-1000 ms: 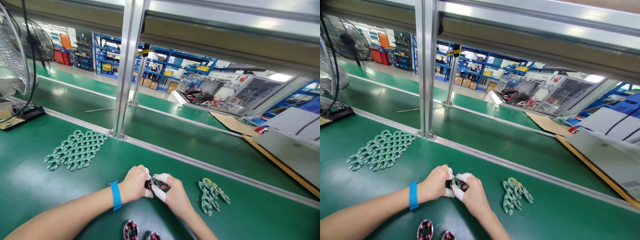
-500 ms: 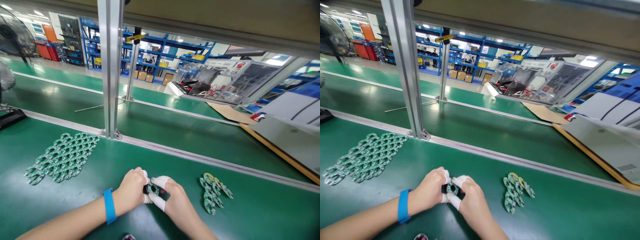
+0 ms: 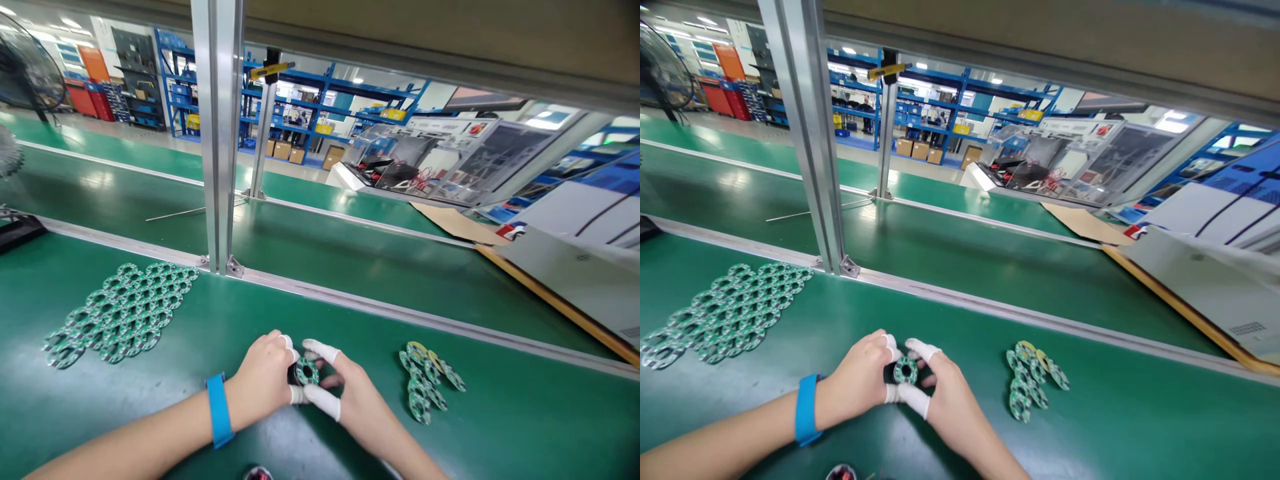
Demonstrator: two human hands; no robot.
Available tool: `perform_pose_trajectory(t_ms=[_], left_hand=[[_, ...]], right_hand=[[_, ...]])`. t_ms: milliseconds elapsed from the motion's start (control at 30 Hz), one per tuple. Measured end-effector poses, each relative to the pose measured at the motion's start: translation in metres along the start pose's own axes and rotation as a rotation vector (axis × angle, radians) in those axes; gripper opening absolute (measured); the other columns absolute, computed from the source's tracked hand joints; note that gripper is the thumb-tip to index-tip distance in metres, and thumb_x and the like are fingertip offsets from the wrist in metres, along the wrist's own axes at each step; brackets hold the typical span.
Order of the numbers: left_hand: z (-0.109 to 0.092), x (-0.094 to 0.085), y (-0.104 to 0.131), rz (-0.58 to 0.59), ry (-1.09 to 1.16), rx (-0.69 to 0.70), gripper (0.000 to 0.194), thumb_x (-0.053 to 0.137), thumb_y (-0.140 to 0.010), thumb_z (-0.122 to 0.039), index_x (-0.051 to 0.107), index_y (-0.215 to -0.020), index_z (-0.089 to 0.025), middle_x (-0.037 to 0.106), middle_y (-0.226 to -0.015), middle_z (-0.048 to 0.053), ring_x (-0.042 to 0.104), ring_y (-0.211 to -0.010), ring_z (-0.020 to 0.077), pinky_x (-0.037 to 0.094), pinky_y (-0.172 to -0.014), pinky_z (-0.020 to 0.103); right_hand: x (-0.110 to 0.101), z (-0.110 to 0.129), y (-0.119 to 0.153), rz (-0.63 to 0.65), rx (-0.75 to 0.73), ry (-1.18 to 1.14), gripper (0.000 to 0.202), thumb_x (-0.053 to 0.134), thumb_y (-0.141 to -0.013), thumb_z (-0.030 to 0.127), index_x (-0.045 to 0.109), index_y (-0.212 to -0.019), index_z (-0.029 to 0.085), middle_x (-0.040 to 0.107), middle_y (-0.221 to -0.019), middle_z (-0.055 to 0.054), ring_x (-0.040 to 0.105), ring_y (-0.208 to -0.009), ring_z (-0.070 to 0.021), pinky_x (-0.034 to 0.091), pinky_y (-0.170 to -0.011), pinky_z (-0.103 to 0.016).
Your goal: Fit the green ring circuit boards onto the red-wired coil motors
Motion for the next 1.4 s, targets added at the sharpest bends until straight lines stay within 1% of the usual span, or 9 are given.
perform_pose_trajectory(t_ms=[200,367,500,667,933,1100,1233,1300,1400], left_hand=[[0.001,0.001,0.001,0.007,0.029,-0.028,0.045,0.076,-0.058,-0.052,0.067,-0.081,-0.015,0.060,-0.082,0.006,0.051,-0.082,0.0227,0.043,-0.073,0.033],[-0.003,-0.015,0.008,0.039,0.063,-0.057,0.054,0.077,-0.055,-0.052,0.065,-0.092,-0.014,0.059,-0.090,0.008,0.050,-0.087,0.0261,0.045,-0.078,0.039],[-0.022,-0.034,0.015,-0.022,0.020,0.030,0.028,0.067,-0.071,-0.017,0.061,-0.097,-0.014,0.058,-0.100,0.008,0.051,-0.093,0.0231,0.046,-0.083,0.034],[-0.053,-0.009,0.024,0.031,-0.213,0.324,0.019,0.045,-0.084,-0.005,0.062,-0.080,-0.013,0.062,-0.082,0.007,0.055,-0.086,0.0205,0.049,-0.078,0.031],[-0.063,0.007,0.044,-0.169,-0.388,0.497,0.017,0.049,-0.080,-0.005,0.065,-0.084,-0.009,0.065,-0.091,0.014,0.050,-0.113,0.0305,0.047,-0.090,0.038],[-0.045,-0.009,0.031,-0.106,-0.038,0.329,0.028,0.047,-0.077,-0.002,0.064,-0.096,-0.014,0.064,-0.104,0.010,0.054,-0.107,0.0224,0.048,-0.092,0.034],[-0.011,-0.035,0.015,-0.121,0.396,0.096,0.051,0.049,-0.068,-0.002,0.058,-0.115,-0.021,0.058,-0.118,0.005,0.053,-0.107,0.0186,0.044,-0.097,0.034],[0.001,-0.032,0.010,-0.049,0.512,0.013,0.058,0.054,-0.065,-0.006,0.053,-0.121,-0.020,0.056,-0.119,0.006,0.053,-0.102,0.0194,0.046,-0.092,0.035],[-0.003,-0.015,0.009,0.129,0.611,0.047,0.066,0.063,-0.060,-0.010,0.050,-0.124,-0.018,0.055,-0.118,0.007,0.054,-0.095,0.0186,0.047,-0.085,0.031]], right_hand=[[0.000,-0.019,-0.001,0.200,0.129,-0.250,0.060,0.063,-0.069,0.036,0.048,-0.123,0.015,0.053,-0.104,-0.010,0.057,-0.073,-0.0163,0.050,-0.076,-0.037],[0.002,-0.008,-0.002,0.147,0.032,-0.138,0.049,0.060,-0.069,0.027,0.055,-0.117,0.018,0.058,-0.107,-0.009,0.056,-0.079,-0.0189,0.049,-0.074,-0.035],[0.003,-0.001,-0.003,0.096,-0.022,-0.094,0.038,0.057,-0.070,0.025,0.060,-0.108,0.018,0.061,-0.099,-0.007,0.055,-0.080,-0.0192,0.048,-0.068,-0.031],[0.001,0.000,-0.005,0.061,-0.059,-0.099,0.037,0.056,-0.067,0.019,0.062,-0.103,0.019,0.061,-0.096,-0.006,0.054,-0.077,-0.0174,0.046,-0.062,-0.026],[0.001,0.001,-0.003,-0.002,-0.084,-0.045,0.037,0.053,-0.065,0.012,0.062,-0.101,0.019,0.060,-0.090,-0.005,0.054,-0.079,-0.0174,0.047,-0.065,-0.027],[-0.018,0.009,0.009,-0.004,-0.108,0.052,0.044,0.050,-0.063,0.005,0.059,-0.103,0.019,0.060,-0.091,-0.004,0.054,-0.073,-0.0149,0.046,-0.061,-0.024],[-0.017,0.023,0.021,0.220,-0.080,0.123,0.023,0.052,-0.062,0.005,0.065,-0.076,0.019,0.058,-0.066,0.002,0.049,-0.057,-0.0111,0.040,-0.053,-0.021],[-0.018,0.027,0.022,0.245,-0.069,0.143,0.021,0.054,-0.061,0.005,0.066,-0.071,0.018,0.059,-0.065,0.002,0.049,-0.056,-0.0108,0.039,-0.052,-0.020],[-0.020,0.024,0.019,0.209,-0.045,0.115,0.019,0.055,-0.060,0.006,0.066,-0.071,0.018,0.060,-0.066,0.002,0.050,-0.056,-0.0109,0.040,-0.052,-0.020]])
Point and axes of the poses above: each hand's wrist, its own y-axis away from the middle knuckle, its own x-axis out of the palm, z = x × y, the point moved 9 cm from there along -y, towards the middle knuckle
